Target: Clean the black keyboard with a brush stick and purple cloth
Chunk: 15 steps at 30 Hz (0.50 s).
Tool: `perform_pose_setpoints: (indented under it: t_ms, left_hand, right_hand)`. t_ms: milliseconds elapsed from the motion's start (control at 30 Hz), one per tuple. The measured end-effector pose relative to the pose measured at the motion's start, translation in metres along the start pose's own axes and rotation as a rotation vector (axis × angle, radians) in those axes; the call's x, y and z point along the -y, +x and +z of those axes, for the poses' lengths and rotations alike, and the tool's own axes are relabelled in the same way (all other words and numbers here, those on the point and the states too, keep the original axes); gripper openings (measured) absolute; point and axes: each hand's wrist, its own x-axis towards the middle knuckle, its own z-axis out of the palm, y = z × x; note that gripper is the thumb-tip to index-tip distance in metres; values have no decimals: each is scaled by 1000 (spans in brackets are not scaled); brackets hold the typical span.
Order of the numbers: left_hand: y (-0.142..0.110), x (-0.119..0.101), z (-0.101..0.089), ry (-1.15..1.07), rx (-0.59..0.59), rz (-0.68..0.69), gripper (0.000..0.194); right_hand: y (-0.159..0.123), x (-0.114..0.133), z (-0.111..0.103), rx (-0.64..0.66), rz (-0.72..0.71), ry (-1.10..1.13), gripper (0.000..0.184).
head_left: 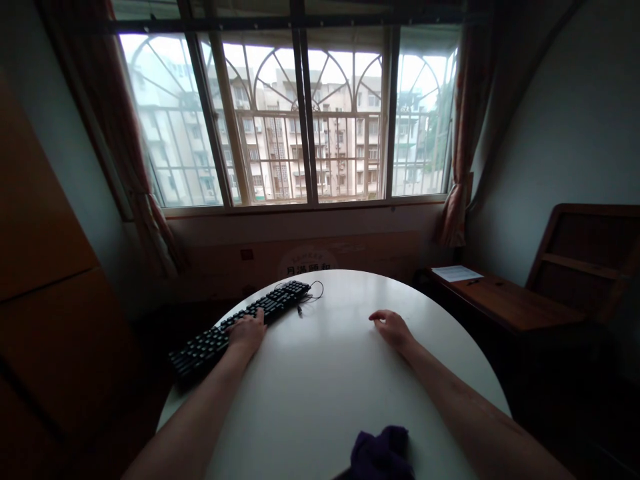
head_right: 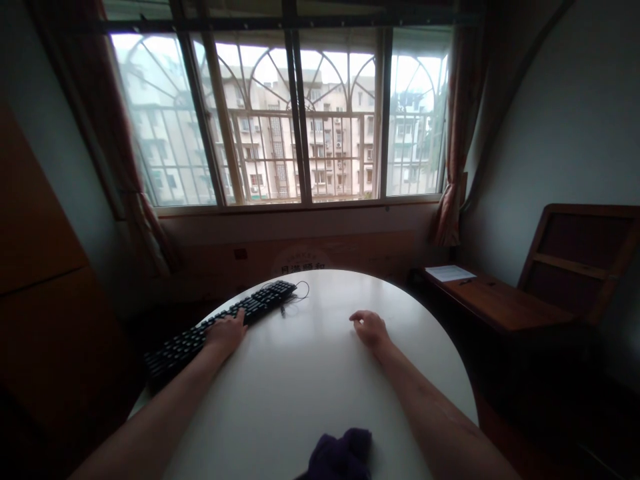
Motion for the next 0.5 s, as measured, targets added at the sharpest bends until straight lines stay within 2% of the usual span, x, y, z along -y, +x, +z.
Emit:
perform_pose_setpoints:
  t_ms: [133,300,500]
  left_hand:
    - [1,3,-7,-3,4,-4,48]
    - [-5,4,1,-2,-151,-41,47]
    - [-8,8,2,-60,-254,-26,48]
  right_hand:
    - [0,3,2,-2,-19,-18,30]
    - [-4,10,3,10,-71,-43,28]
    - [-14,32,6,115,-275,-9,30]
